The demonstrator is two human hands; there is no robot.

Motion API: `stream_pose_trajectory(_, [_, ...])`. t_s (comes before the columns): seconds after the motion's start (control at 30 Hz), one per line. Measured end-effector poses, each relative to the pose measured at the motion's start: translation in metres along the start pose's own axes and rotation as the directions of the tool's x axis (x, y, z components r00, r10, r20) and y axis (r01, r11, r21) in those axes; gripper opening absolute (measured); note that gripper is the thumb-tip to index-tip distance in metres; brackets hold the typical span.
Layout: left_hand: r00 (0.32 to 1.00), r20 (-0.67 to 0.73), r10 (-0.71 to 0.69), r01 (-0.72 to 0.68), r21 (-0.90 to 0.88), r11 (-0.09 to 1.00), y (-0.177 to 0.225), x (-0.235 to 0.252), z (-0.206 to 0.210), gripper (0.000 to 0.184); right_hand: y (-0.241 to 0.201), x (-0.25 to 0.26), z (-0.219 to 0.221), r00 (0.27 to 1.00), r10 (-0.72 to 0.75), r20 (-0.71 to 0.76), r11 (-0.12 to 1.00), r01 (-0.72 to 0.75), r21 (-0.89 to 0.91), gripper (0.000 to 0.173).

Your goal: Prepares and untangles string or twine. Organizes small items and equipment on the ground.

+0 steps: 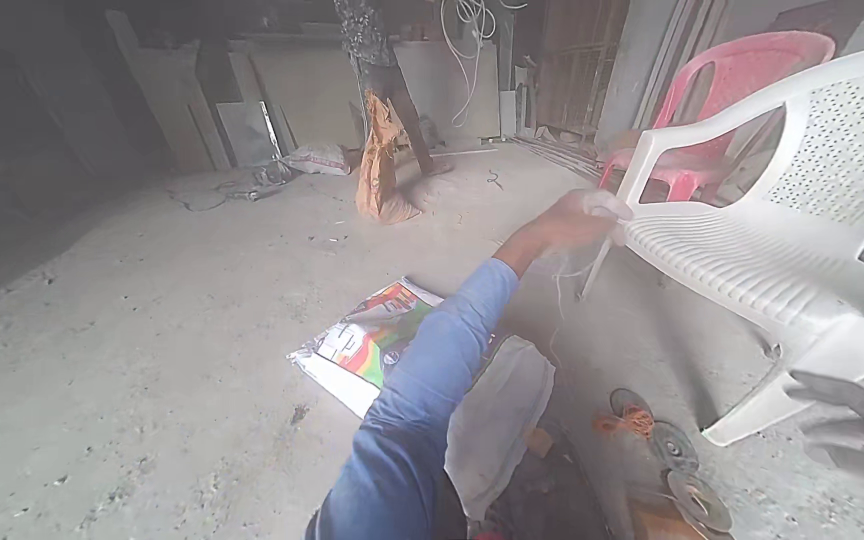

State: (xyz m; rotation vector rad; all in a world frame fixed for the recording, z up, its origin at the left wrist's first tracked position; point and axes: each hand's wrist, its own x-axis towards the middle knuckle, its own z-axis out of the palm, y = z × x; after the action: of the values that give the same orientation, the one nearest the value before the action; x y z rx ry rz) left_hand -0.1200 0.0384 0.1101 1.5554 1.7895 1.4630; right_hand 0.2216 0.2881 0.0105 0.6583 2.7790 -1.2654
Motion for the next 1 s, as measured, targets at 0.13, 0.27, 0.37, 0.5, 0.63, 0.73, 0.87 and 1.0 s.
stream_pose_trajectory(0.13, [0.954, 0.241, 0.180, -0.176, -0.038, 0.984, 0.047, -0.005, 0.058, 0.021, -0.141, 0.054, 0.039, 0.899, -0.408, -0.161, 0.902, 0.424, 0.084, 0.054])
stream_pose_trajectory(0.27, [0.969, -0.095, 0.226, -0.192, 0.282, 0.940, 0.035, 0.003, 0.041, 0.011, -0.201, 0.079, 0.055, 0.874, -0.243, -0.421, 0.959, 0.282, 0.031, 0.024])
stream_pose_trajectory(0.37, [0.952, -0.250, 0.174, -0.017, 0.528, 0.849, -0.002, 0.014, 0.011, 0.010, -0.195, 0.080, 0.061, 0.784, -0.266, -0.561, 0.953, 0.300, -0.034, 0.030])
stream_pose_trajectory(0.5, [0.925, -0.364, -0.113, 0.349, 0.690, 0.634, -0.019, 0.017, 0.020, 0.037, -0.209, 0.080, 0.058, 0.823, -0.073, -0.564, 0.927, 0.265, 0.267, 0.026])
stream_pose_trajectory(0.63, [0.948, -0.316, 0.044, 0.076, 0.358, 0.930, 0.002, 0.019, 0.047, 0.040, -0.229, 0.104, 0.046, 0.783, 0.042, -0.621, 0.794, 0.350, 0.496, 0.020])
stream_pose_trajectory(0.73, [0.963, -0.250, 0.104, -0.150, -0.173, 0.973, 0.039, 0.017, 0.067, 0.048, -0.249, 0.123, 0.039, 0.761, 0.039, -0.648, 0.538, 0.531, 0.655, 0.017])
stream_pose_trajectory(0.87, [0.973, -0.172, -0.152, 0.102, -0.271, 0.957, 0.055, 0.012, 0.050, 0.055, -0.279, 0.138, 0.026, 0.834, 0.059, -0.549, 0.320, 0.505, 0.802, 0.021])
stream_pose_trajectory(1.0, [0.985, -0.002, -0.170, 0.159, -0.340, 0.927, 0.037, -0.005, 0.025, 0.032, -0.271, 0.148, 0.013, 0.700, 0.029, -0.714, 0.541, 0.589, 0.600, 0.023])
